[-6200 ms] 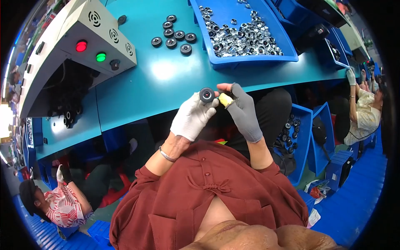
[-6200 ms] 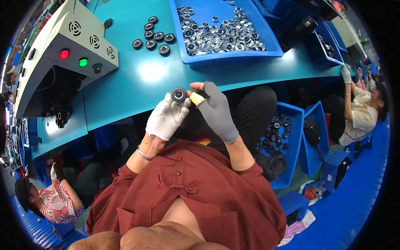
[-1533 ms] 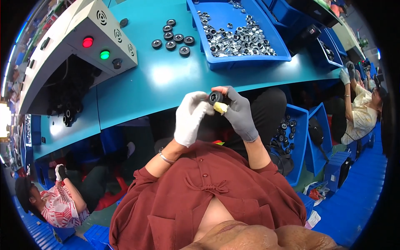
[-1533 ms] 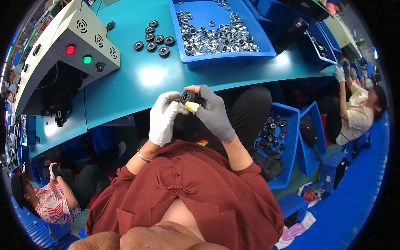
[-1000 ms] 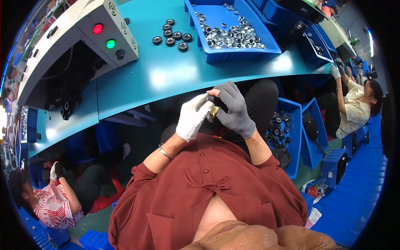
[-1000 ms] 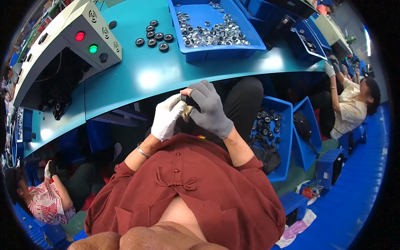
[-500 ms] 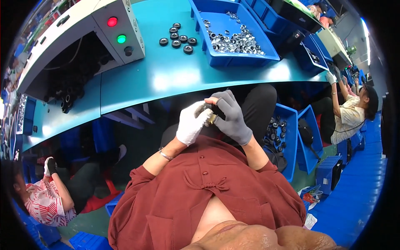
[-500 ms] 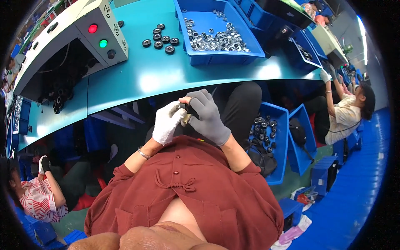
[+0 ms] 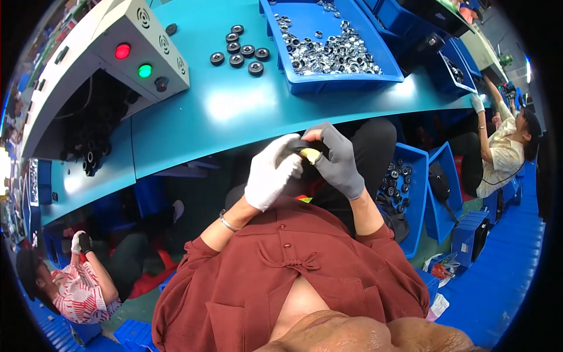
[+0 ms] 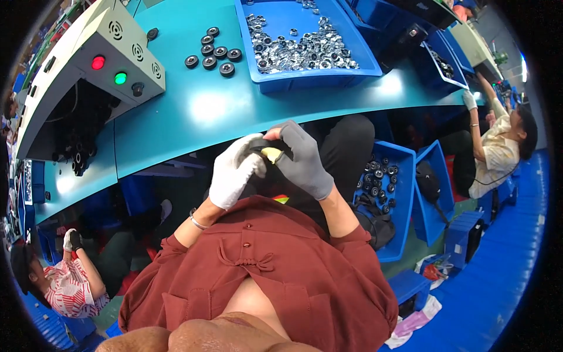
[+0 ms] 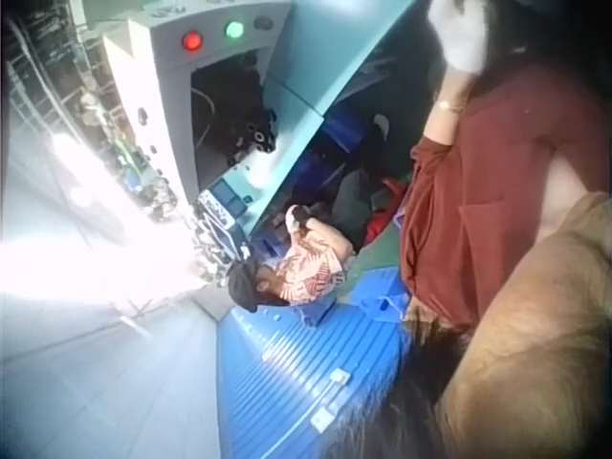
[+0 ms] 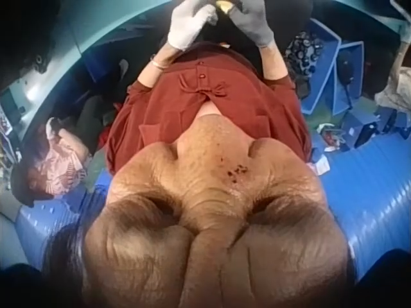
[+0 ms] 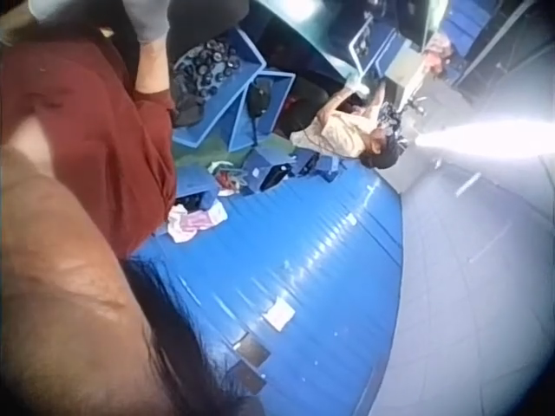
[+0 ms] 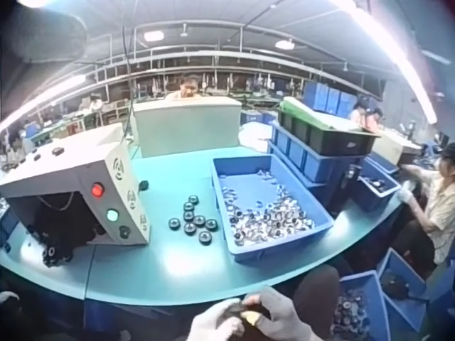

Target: Assembling small metal bearings and components into circular housings at a factory workstation.

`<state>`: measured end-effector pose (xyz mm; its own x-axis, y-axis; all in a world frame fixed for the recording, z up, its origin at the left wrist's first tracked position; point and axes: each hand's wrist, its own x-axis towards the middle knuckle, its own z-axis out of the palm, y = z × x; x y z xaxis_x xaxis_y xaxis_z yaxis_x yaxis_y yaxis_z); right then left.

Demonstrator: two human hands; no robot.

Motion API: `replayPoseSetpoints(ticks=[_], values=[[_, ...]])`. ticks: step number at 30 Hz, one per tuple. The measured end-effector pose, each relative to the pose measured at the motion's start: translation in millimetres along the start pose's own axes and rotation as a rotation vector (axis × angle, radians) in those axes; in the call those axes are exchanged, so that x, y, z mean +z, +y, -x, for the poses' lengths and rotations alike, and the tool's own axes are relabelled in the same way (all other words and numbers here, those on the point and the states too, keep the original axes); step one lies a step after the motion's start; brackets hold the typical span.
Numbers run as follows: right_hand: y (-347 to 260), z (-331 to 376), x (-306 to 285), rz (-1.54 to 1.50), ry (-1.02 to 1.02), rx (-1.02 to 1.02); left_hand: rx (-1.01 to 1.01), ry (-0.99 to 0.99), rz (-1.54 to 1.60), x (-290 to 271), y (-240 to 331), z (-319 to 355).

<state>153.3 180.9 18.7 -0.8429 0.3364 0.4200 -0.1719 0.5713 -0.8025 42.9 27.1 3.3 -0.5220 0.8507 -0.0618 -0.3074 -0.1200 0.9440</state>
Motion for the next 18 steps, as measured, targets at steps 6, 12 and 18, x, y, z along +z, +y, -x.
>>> replayPoseSetpoints(ticks=[6,12,18], values=[[-3,-12,8,0.059,0.127,0.058,0.19,0.136,-0.106,2,2,-19],[-5,-19,12,0.014,0.176,0.068,0.056,0.097,-0.003,-10,1,-35],[-6,-22,21,0.029,0.184,0.039,0.212,0.244,-0.172,-5,-6,-35]])
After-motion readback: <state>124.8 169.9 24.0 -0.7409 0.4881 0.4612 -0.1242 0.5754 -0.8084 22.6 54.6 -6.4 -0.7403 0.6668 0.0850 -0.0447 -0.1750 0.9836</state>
